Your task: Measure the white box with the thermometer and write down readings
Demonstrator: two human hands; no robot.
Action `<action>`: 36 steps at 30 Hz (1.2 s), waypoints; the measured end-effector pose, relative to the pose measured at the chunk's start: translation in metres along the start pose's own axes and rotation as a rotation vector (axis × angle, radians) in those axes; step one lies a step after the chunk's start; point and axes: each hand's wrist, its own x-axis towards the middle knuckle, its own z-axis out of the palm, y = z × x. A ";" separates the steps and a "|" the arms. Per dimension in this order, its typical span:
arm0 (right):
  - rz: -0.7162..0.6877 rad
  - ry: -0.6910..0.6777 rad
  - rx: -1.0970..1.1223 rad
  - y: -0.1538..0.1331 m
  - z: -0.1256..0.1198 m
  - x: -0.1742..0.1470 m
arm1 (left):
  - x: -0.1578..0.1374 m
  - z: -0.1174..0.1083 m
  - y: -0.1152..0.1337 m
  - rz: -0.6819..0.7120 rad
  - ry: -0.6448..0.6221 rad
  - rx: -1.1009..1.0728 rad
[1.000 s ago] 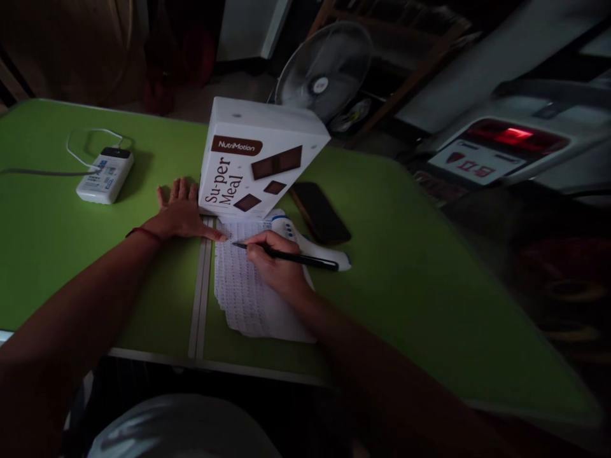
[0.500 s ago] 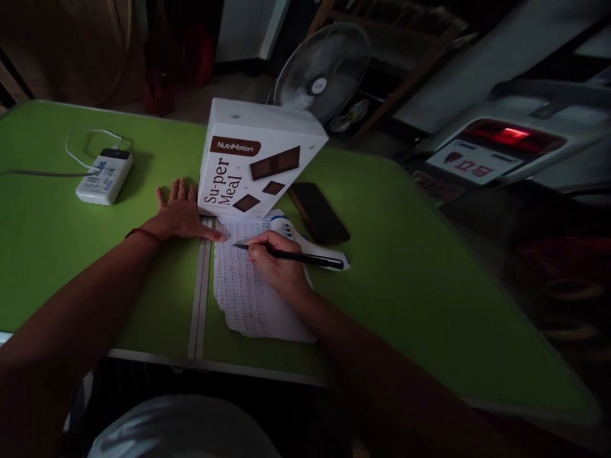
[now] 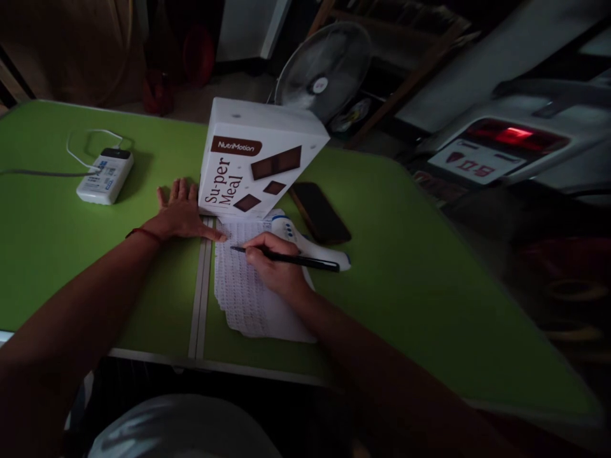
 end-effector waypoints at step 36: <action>0.020 0.016 0.084 0.004 0.000 0.000 | 0.000 0.000 0.001 -0.007 0.001 0.013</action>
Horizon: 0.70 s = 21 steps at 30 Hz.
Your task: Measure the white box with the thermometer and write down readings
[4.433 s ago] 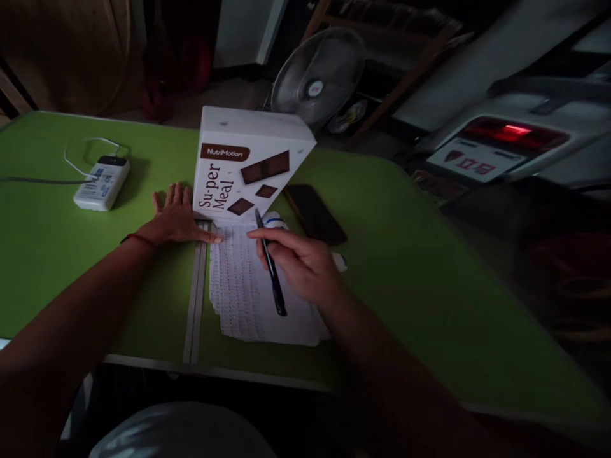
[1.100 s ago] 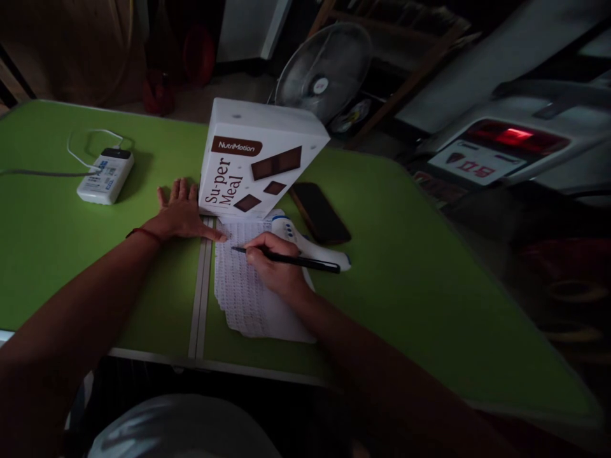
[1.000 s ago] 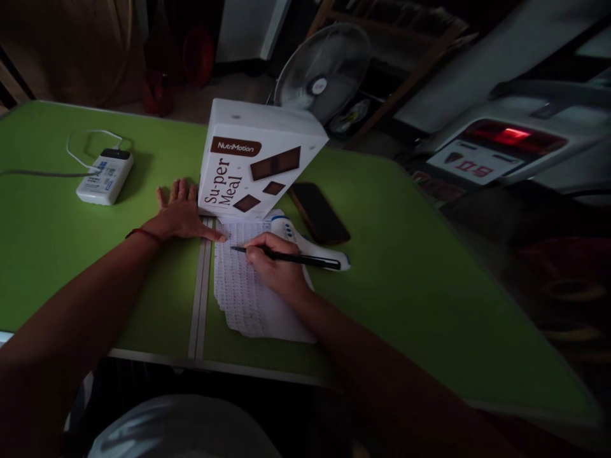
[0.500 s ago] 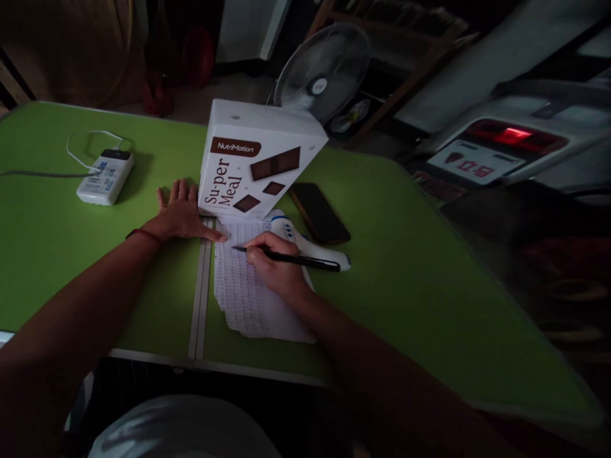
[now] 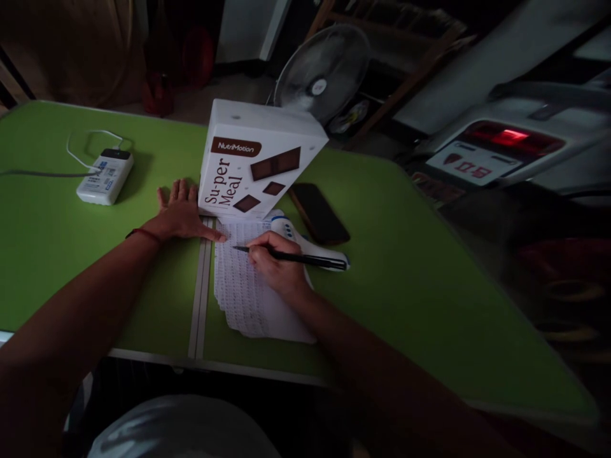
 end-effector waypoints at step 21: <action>-0.014 -0.030 -0.073 -0.006 0.000 -0.001 | 0.002 0.003 -0.004 0.026 0.019 -0.031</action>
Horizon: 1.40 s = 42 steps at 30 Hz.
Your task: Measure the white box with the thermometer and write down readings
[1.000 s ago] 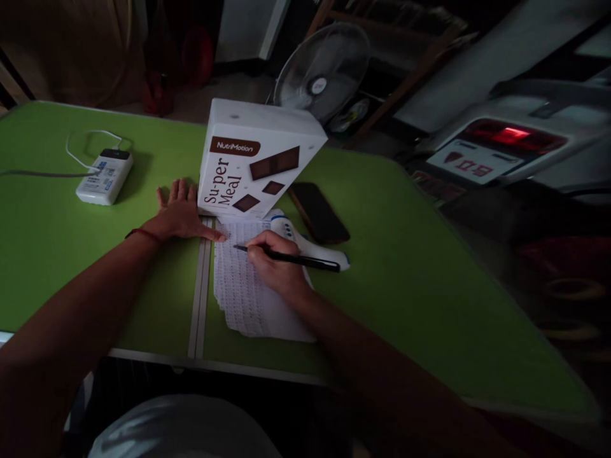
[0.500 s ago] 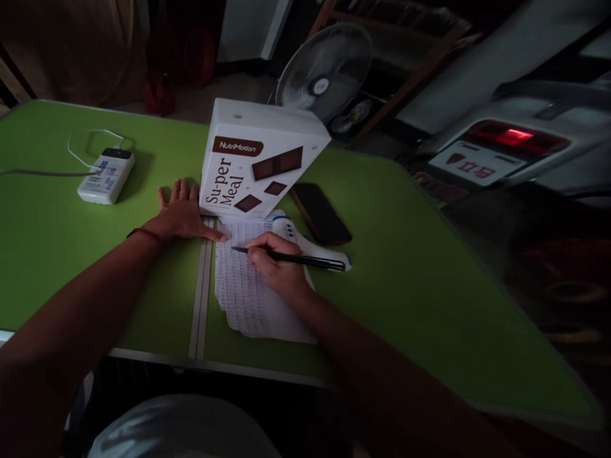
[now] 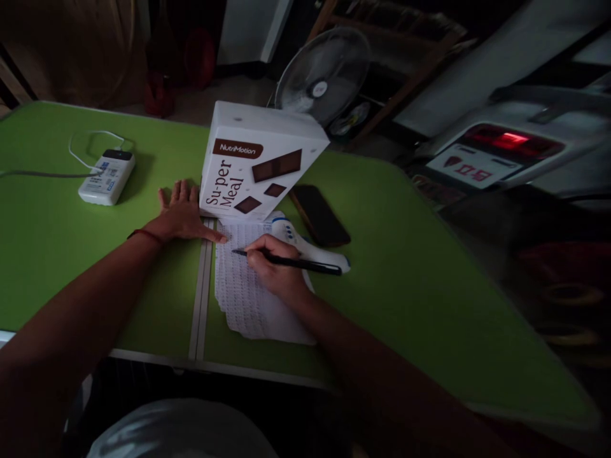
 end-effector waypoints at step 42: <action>-0.090 -0.064 -0.062 0.001 -0.003 -0.005 | -0.003 0.000 -0.002 -0.008 -0.004 -0.005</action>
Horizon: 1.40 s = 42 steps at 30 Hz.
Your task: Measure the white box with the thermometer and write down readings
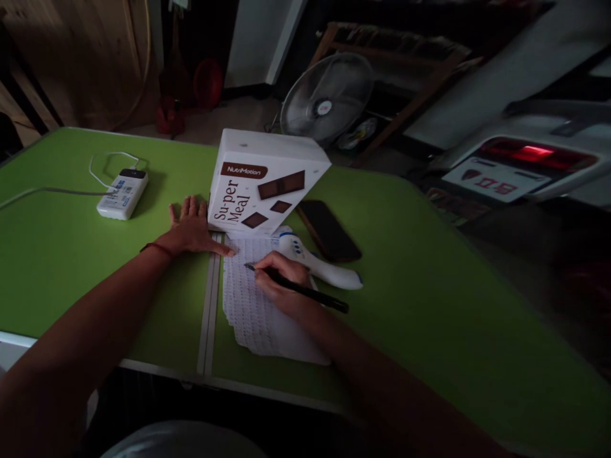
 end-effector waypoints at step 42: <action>-0.017 0.053 0.012 -0.001 -0.003 -0.004 | 0.000 -0.001 0.001 -0.023 -0.005 0.025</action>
